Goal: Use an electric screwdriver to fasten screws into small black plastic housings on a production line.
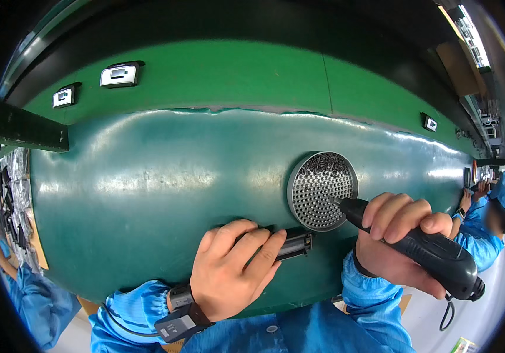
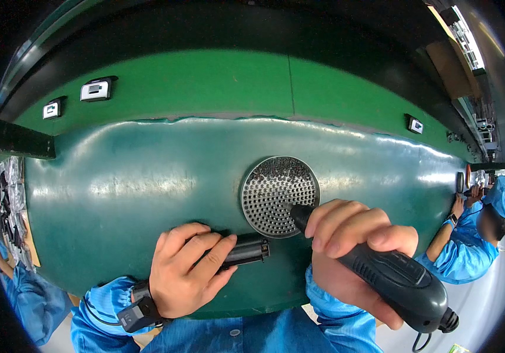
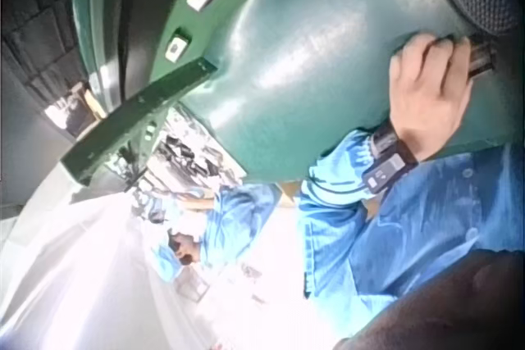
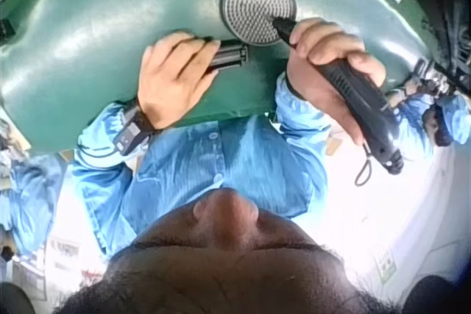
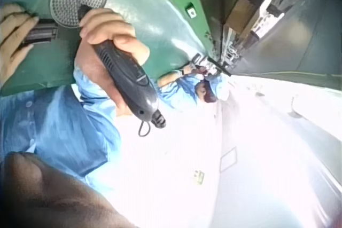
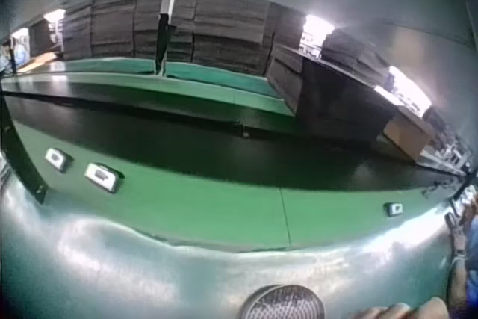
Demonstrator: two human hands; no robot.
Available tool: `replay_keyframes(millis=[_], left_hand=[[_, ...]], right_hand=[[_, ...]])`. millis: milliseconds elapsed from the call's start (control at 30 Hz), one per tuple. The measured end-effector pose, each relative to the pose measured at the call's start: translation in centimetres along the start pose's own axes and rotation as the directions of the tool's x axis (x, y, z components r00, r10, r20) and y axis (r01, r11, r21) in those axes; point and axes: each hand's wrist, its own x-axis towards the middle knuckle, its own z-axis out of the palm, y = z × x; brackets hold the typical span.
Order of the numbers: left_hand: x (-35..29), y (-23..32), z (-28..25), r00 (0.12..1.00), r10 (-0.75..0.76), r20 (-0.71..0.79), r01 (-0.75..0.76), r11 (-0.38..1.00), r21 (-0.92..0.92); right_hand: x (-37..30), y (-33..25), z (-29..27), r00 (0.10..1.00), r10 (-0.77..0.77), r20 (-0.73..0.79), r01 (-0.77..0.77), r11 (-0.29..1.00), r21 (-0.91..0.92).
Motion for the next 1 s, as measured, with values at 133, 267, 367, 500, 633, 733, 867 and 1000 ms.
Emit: replay_keyframes(millis=[133,267,367,500,633,733,867,1000], left_hand=[[0.1,0.2,0.2,1.000,0.008,-0.013,-0.008,1.000,-0.003],[0.0,0.2,0.0,1.000,0.003,-0.005,-0.003,1.000,0.003],[0.1,0.1,0.0,1.000,0.003,-0.001,-0.003,1.000,0.000],[0.0,-0.1,0.0,1.000,0.000,-0.006,0.000,1.000,-0.003],[-0.1,0.0,0.0,1.000,0.003,-0.016,-0.003,1.000,-0.005],[0.1,-0.2,-0.2,0.999,-0.034,-0.004,0.034,0.999,-0.010],[-0.1,-0.7,-0.2,0.999,-0.023,-0.039,0.018,0.994,-0.106],[0.2,-0.8,-0.2,0.997,-0.051,-0.051,0.042,0.983,-0.176]], right_hand=[[0.4,0.5,-0.8,0.999,-0.027,0.035,0.027,0.999,-0.022],[0.0,0.5,-1.5,1.000,0.012,0.022,-0.012,1.000,0.005],[-0.1,0.6,-1.5,0.999,0.027,0.023,-0.027,1.000,-0.001],[0.0,0.7,-1.0,0.999,0.029,0.028,-0.030,1.000,0.009],[0.1,1.0,-0.7,0.999,0.021,0.045,-0.022,1.000,0.005],[0.3,1.4,-0.5,0.999,0.025,0.025,-0.025,1.000,0.001],[0.1,-1.0,1.2,0.995,-0.038,-0.096,0.037,0.999,-0.013],[-1.3,-3.8,5.0,0.994,-0.054,-0.092,0.056,0.998,0.017]])
